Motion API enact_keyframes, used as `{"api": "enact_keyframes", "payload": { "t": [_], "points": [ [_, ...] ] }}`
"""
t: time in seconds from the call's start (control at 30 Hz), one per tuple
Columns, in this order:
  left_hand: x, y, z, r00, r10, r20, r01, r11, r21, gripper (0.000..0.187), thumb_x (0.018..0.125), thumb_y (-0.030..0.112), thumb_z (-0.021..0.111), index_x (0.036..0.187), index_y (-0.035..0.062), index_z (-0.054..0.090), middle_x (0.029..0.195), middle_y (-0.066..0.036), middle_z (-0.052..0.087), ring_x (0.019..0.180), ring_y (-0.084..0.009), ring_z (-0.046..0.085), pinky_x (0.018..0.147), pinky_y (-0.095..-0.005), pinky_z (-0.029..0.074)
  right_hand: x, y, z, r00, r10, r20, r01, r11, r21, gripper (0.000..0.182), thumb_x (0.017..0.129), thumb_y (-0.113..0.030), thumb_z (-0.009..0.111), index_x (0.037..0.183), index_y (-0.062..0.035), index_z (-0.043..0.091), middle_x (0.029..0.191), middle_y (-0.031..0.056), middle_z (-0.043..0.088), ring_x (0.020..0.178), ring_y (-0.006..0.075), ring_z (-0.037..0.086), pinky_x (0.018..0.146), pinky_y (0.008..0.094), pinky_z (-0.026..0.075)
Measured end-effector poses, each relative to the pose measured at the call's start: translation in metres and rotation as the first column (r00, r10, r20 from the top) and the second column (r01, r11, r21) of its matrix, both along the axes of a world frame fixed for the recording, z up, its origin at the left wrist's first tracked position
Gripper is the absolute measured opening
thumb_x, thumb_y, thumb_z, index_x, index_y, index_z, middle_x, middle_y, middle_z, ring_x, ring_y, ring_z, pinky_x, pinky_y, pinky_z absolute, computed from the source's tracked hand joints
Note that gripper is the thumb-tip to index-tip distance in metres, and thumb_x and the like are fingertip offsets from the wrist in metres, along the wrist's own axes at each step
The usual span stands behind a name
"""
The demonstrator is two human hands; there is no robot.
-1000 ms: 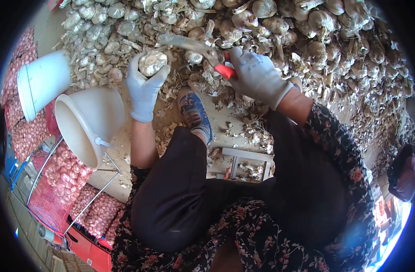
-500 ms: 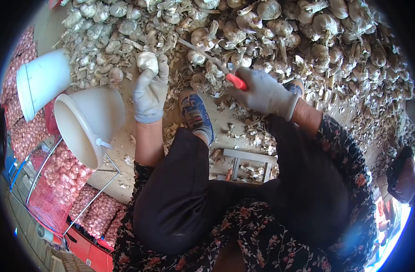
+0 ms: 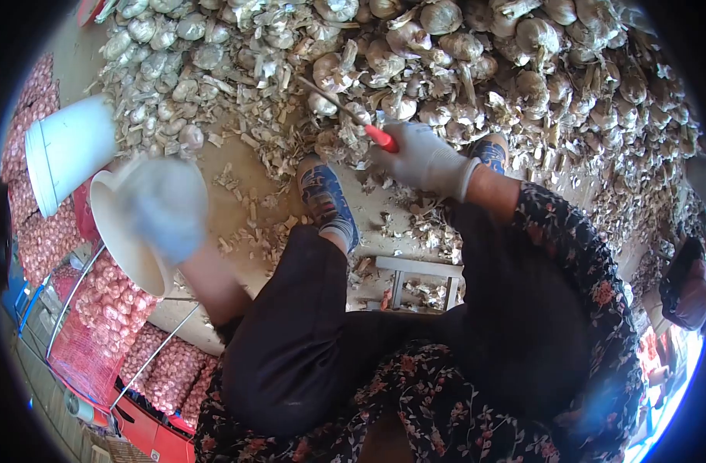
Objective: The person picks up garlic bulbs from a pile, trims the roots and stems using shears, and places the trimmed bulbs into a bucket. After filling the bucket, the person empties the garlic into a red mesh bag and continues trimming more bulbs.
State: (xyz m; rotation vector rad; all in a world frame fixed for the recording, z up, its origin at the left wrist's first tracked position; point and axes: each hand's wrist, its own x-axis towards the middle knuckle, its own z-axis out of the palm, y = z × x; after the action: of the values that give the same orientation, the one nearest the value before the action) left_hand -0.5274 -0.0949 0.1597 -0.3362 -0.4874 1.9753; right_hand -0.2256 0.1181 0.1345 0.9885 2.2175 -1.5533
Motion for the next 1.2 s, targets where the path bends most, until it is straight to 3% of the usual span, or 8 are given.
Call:
{"api": "enact_keyframes", "payload": {
  "t": [0.07, 0.13, 0.27, 0.4, 0.53, 0.6, 0.87, 1.2],
  "points": [
    [-0.065, -0.057, 0.045, 0.783, -0.368, 0.502, -0.220, 0.591, 0.776, 0.023, 0.084, 0.018, 0.060, 0.100, 0.0010, 0.059, 0.095, -0.011, 0.060, 0.081, -0.0157, 0.060, 0.064, -0.0288, 0.050, 0.018, 0.011, -0.003, 0.996, 0.061, 0.069, -0.060, 0.998, -0.015, 0.031, 0.082, -0.029, 0.057, 0.078, 0.0024, 0.057, 0.069, 0.0223, 0.060, 0.073, 0.0376, 0.062, 0.070, 0.0442, 0.047],
    [-0.094, -0.071, 0.086, 0.613, -0.758, 0.222, -0.684, -0.370, 0.628, 0.051, 0.076, 0.035, 0.069, 0.104, -0.0057, 0.057, 0.104, -0.020, 0.061, 0.090, -0.0286, 0.062, 0.076, -0.0404, 0.053, 0.029, 0.017, -0.003, 0.991, 0.061, 0.117, -0.066, 0.997, 0.032, 0.033, 0.083, -0.030, 0.056, 0.084, 0.0029, 0.055, 0.073, 0.0232, 0.061, 0.076, 0.0383, 0.062, 0.073, 0.0445, 0.047],
    [-0.067, -0.028, 0.009, 0.190, -0.958, 0.215, -0.844, -0.048, 0.534, 0.053, 0.078, 0.033, 0.067, 0.114, -0.0033, 0.051, 0.109, -0.018, 0.056, 0.095, -0.0275, 0.056, 0.081, -0.0394, 0.048, 0.044, 0.014, -0.003, 0.954, 0.047, 0.294, -0.094, 0.985, 0.145, 0.043, 0.087, -0.036, 0.053, 0.101, 0.0043, 0.048, 0.085, 0.0257, 0.062, 0.083, 0.0404, 0.062, 0.080, 0.0452, 0.047],
    [0.056, 0.109, -0.061, -0.141, -0.943, -0.302, -0.800, 0.288, -0.527, 0.065, 0.074, 0.032, 0.072, 0.122, -0.0051, 0.046, 0.104, -0.019, 0.059, 0.090, -0.0281, 0.057, 0.081, -0.0390, 0.047, 0.016, 0.019, -0.019, 0.899, 0.053, 0.435, -0.126, 0.982, 0.141, 0.050, 0.089, -0.040, 0.049, 0.105, 0.0069, 0.046, 0.094, 0.0298, 0.060, 0.095, 0.0392, 0.061, 0.086, 0.0436, 0.046],
    [0.081, 0.160, -0.122, -0.409, -0.904, -0.122, -0.675, 0.390, -0.626, 0.083, 0.069, 0.041, 0.075, 0.127, -0.0084, 0.042, 0.124, -0.028, 0.050, 0.115, -0.0343, 0.052, 0.097, -0.0387, 0.041, 0.013, 0.018, -0.034, 0.924, 0.050, 0.380, -0.148, 0.961, 0.233, 0.055, 0.087, -0.042, 0.051, 0.106, 0.0087, 0.046, 0.097, 0.0287, 0.061, 0.094, 0.0393, 0.061, 0.086, 0.0434, 0.047],
    [0.079, 0.166, -0.129, -0.541, -0.841, -0.006, -0.773, 0.500, -0.389, 0.084, 0.067, 0.041, 0.078, 0.121, -0.0133, 0.046, 0.110, -0.023, 0.060, 0.091, -0.0259, 0.062, 0.080, -0.0344, 0.050, 0.010, 0.019, -0.032, 0.933, 0.001, 0.361, -0.109, 0.954, 0.280, 0.049, 0.086, -0.042, 0.054, 0.103, 0.0035, 0.044, 0.089, 0.0275, 0.060, 0.086, 0.0412, 0.061, 0.079, 0.0467, 0.047],
    [0.109, 0.174, -0.105, -0.475, -0.839, 0.267, -0.860, 0.378, -0.342, 0.067, 0.063, 0.046, 0.075, 0.104, -0.0030, 0.056, 0.107, -0.021, 0.062, 0.094, -0.0337, 0.062, 0.083, -0.0404, 0.048, 0.007, 0.029, -0.031, 0.922, 0.032, 0.386, -0.160, 0.938, 0.306, 0.050, 0.085, -0.042, 0.053, 0.103, 0.0044, 0.047, 0.090, 0.0255, 0.062, 0.088, 0.0374, 0.063, 0.079, 0.0438, 0.048],
    [0.089, 0.161, -0.122, -0.352, -0.918, -0.182, -0.676, 0.384, -0.629, 0.044, 0.065, 0.028, 0.077, 0.097, -0.0005, 0.065, 0.087, -0.008, 0.069, 0.075, -0.0155, 0.063, 0.073, -0.0289, 0.049, -0.001, 0.044, -0.035, 0.904, 0.221, 0.365, -0.354, 0.865, 0.355, 0.051, 0.084, -0.037, 0.057, 0.109, 0.0056, 0.044, 0.078, 0.0223, 0.063, 0.076, 0.0330, 0.065, 0.069, 0.0428, 0.051]
  ]
}}
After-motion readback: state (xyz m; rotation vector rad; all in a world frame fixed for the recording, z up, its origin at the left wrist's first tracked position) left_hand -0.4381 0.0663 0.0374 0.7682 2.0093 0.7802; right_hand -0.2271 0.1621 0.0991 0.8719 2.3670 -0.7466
